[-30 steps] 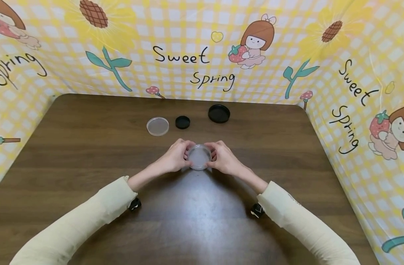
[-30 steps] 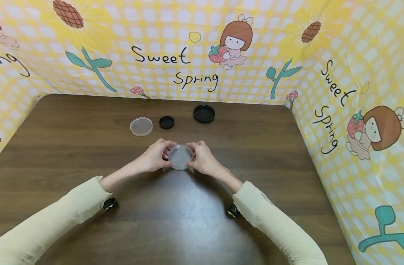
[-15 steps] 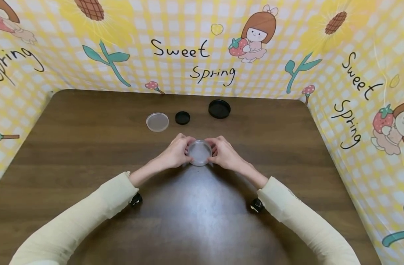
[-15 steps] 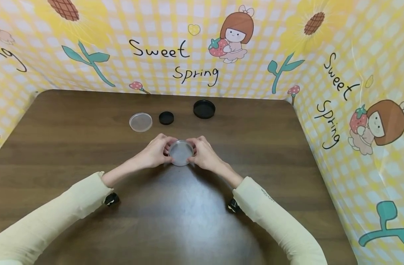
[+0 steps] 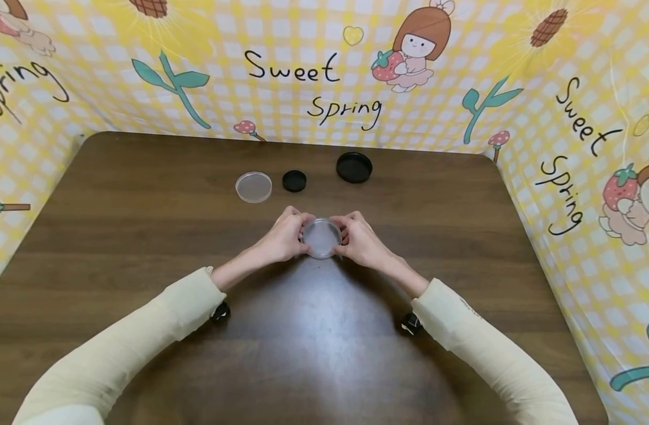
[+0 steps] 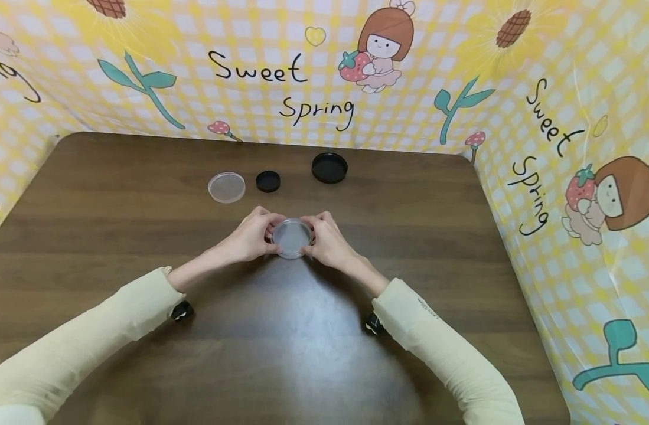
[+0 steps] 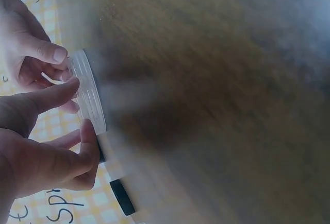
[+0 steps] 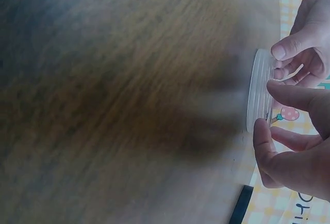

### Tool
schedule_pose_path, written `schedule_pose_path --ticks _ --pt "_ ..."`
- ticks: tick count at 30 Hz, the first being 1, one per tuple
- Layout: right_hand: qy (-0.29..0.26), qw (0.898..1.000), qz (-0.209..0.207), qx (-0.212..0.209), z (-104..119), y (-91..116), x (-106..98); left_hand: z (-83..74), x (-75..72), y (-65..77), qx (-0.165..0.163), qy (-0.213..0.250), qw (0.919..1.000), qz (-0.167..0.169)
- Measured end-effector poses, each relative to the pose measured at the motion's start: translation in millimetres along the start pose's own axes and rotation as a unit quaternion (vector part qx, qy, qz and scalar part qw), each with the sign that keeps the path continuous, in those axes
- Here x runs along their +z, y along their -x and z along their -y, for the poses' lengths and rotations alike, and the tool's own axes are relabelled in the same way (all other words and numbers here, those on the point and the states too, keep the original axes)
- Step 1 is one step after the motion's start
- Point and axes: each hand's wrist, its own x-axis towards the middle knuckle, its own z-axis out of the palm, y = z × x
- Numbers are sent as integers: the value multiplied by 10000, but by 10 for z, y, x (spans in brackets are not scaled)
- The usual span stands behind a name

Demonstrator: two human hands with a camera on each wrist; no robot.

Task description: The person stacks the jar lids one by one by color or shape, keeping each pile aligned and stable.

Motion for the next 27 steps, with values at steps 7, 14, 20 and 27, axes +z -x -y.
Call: schedule_pose_path --ticks 7,14,20,27 --pt "160 9999 -20 -57 -10 -1 -6 -15 -9 -6 136 -197 9997 -31" --pt "213 9997 67 -31 -6 -18 -34 -18 -11 -11 170 -236 9996 -15" --pt "236 9996 108 -82 -7 -32 -59 3 -14 -10 138 -181 9997 -107" --pt "266 9995 165 -100 -11 -36 -42 22 -5 18 35 -34 10000 -82"
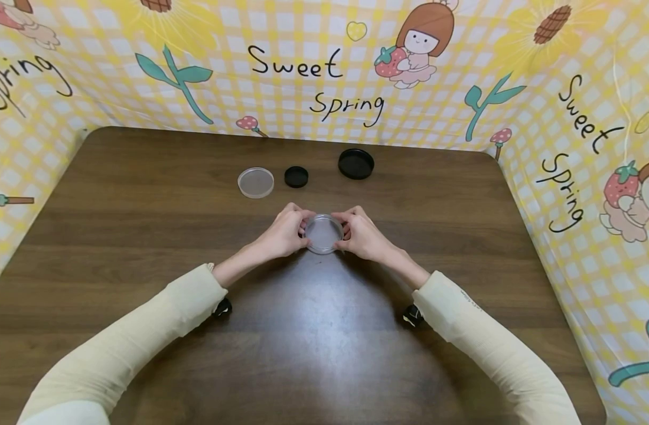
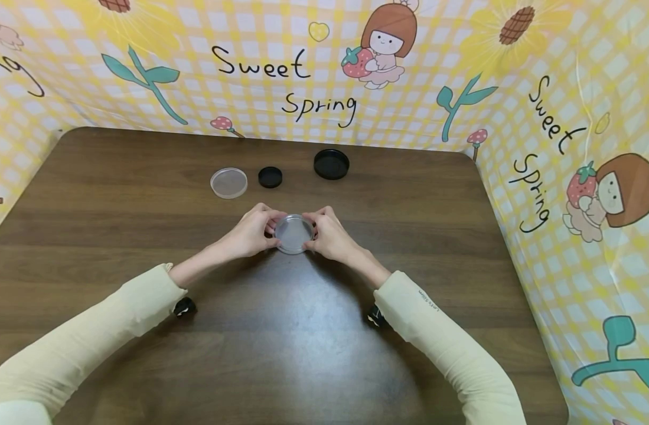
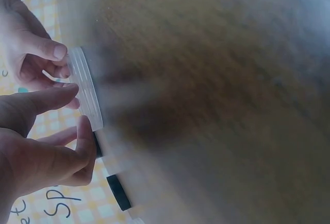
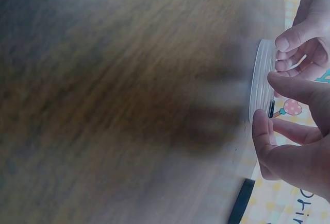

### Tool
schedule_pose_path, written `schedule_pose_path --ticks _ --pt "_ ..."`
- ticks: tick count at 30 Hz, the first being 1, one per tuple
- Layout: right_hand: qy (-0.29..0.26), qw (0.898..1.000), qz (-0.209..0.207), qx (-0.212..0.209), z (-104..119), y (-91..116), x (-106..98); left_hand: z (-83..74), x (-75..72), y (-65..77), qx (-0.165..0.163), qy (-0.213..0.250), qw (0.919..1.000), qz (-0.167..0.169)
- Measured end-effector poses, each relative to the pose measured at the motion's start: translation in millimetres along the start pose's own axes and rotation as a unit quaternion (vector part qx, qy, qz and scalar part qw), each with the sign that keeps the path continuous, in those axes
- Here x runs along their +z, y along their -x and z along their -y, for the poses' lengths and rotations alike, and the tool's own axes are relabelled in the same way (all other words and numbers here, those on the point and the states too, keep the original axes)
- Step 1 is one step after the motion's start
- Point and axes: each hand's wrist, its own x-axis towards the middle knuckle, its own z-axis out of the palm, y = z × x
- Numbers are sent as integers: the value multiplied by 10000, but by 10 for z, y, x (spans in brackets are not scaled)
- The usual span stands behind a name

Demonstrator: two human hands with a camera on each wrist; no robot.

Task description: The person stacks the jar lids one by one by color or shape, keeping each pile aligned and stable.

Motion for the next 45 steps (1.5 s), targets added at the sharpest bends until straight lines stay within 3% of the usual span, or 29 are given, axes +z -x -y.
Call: schedule_pose_path --ticks 11,19,31,37,43,45 --pt "-270 9995 -77 130 -34 -25 23 54 -3 -30 53 105 9999 -32" --pt "-174 9994 -123 265 -23 -35 39 67 -3 -55 46 185 9998 -36" --pt "-531 9979 -290 238 -29 -53 14 101 -75 3 -7 404 9987 -307" --pt "-694 9958 -599 81 -29 -97 -77 168 -212 73 -118 440 9967 -675" --pt "-761 9960 -475 65 70 -182 -134 344 -433 162 -367 407 9935 -997" --pt "-804 9957 -466 62 121 -234 -133 418 -509 200 -593 334 9921 -1053"
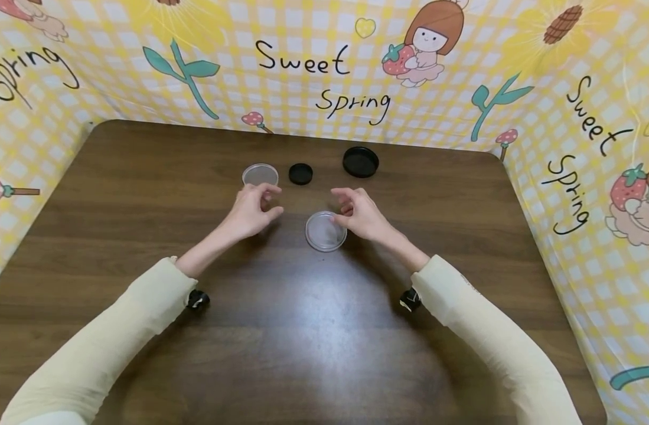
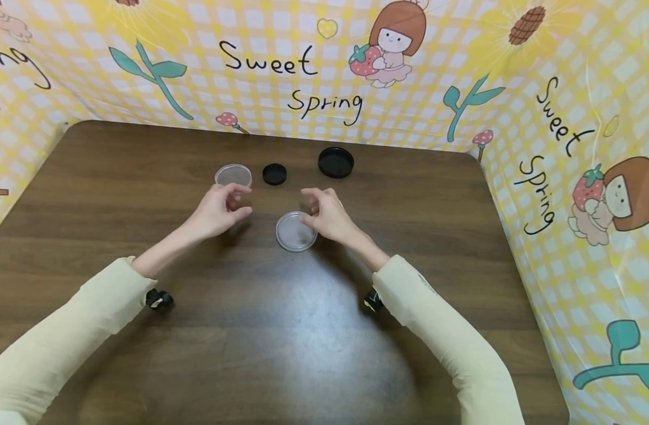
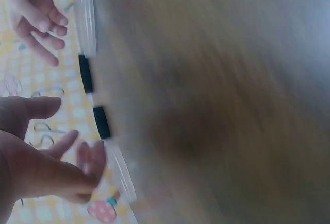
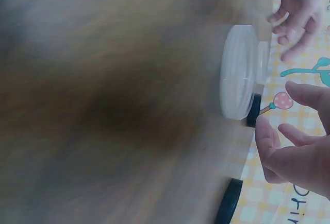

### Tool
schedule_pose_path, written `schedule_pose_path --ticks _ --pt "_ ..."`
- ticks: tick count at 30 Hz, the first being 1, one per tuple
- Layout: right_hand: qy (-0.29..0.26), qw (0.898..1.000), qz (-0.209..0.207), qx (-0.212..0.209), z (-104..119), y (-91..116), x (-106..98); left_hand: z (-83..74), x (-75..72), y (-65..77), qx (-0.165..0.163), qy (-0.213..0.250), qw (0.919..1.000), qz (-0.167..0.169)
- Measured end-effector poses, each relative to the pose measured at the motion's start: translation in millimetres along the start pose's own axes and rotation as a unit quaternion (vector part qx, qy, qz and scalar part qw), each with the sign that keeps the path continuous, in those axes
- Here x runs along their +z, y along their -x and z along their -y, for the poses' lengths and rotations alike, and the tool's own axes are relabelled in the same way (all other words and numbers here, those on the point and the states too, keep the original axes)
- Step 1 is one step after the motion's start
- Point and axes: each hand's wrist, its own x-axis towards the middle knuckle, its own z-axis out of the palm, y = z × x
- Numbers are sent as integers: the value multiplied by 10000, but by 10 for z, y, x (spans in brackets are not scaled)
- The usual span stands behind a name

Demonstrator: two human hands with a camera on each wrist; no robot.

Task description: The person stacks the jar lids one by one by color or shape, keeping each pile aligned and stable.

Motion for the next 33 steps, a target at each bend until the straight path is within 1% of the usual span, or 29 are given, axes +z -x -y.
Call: schedule_pose_path --ticks 3,5,9,11,13,15,19,21,25,28,33 --pt "-125 9999 26 -15 63 -99 30 111 -119 7 -356 -120 9993 -51" --pt "-205 9998 34 12 101 -170 57 176 -190 3 -622 -47 9980 -42" --pt "-185 9998 18 62 180 -315 133 286 -299 -49 -913 138 9957 88" --pt "-37 10000 22 55 234 -390 192 340 -339 -85 -1039 197 9943 144" --pt "120 9999 46 -9 299 -467 266 390 -370 -121 -1099 220 9935 189" --pt "291 9995 91 -120 367 -547 343 436 -391 -156 -1073 242 9938 147" --pt "425 9985 162 -315 484 -689 482 509 -422 -227 -810 280 9963 90" --pt "467 9984 148 -285 512 -741 547 540 -437 -263 -702 299 9970 134" --pt "760 9969 105 -152 550 -820 662 601 -475 -341 -571 352 9973 297" --pt "976 9951 163 -40 598 -882 727 624 -498 -407 -504 297 9975 388" --pt "1034 9937 393 191 680 -1008 794 649 -508 -493 -487 88 9979 425"
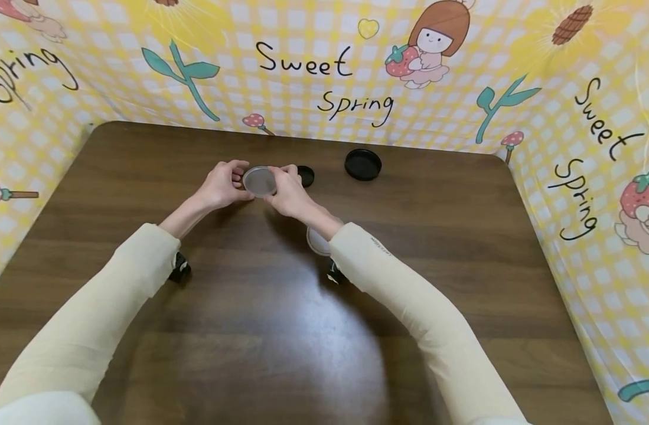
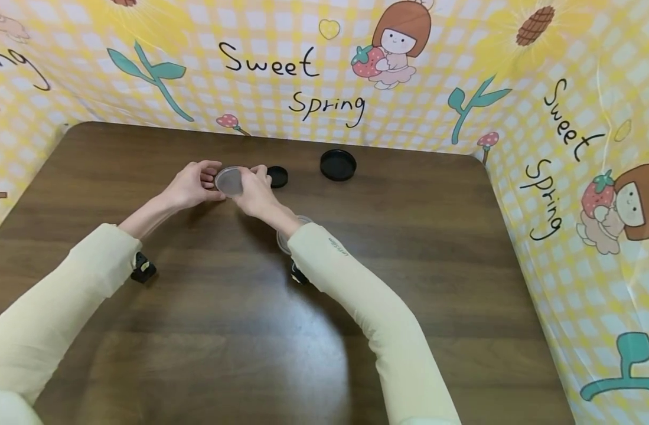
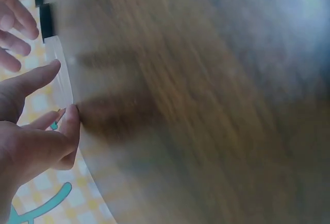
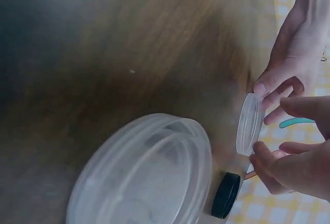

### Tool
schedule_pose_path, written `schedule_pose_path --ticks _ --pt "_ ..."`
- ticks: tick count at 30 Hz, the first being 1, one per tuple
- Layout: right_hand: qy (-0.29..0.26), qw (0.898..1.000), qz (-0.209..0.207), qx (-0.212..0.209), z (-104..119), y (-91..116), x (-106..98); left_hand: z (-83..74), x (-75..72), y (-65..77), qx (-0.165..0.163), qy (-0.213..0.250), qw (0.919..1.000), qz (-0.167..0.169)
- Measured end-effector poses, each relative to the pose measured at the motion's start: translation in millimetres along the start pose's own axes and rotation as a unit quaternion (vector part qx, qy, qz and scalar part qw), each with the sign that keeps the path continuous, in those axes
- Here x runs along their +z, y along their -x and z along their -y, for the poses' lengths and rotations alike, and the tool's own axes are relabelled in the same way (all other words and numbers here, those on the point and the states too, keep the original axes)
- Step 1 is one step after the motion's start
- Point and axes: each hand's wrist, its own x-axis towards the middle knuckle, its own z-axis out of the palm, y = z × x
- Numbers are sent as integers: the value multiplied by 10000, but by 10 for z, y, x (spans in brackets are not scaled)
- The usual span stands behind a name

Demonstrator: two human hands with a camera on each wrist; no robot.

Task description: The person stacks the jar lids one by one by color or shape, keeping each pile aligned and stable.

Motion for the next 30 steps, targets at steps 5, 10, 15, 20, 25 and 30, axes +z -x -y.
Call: schedule_pose_path --ticks 5,10,15,20,25,30 --pt "59 9999 112 111 3 -120 63 33 -17 -10 8 -124 9999 -57" --pt "345 9989 212 214 -1 -174 112 34 3 -13 116 -155 9998 -87" --pt "604 9975 222 278 14 -196 119 50 22 -15 94 -40 9997 -228" --pt "731 9963 180 417 -3 -195 115 59 15 -13 40 117 9998 -182" --pt "569 9972 137 463 -22 -181 123 67 20 7 2 376 9993 -82" --pt "457 9983 3 370 -30 -174 117 55 14 40 1 595 9982 -81"
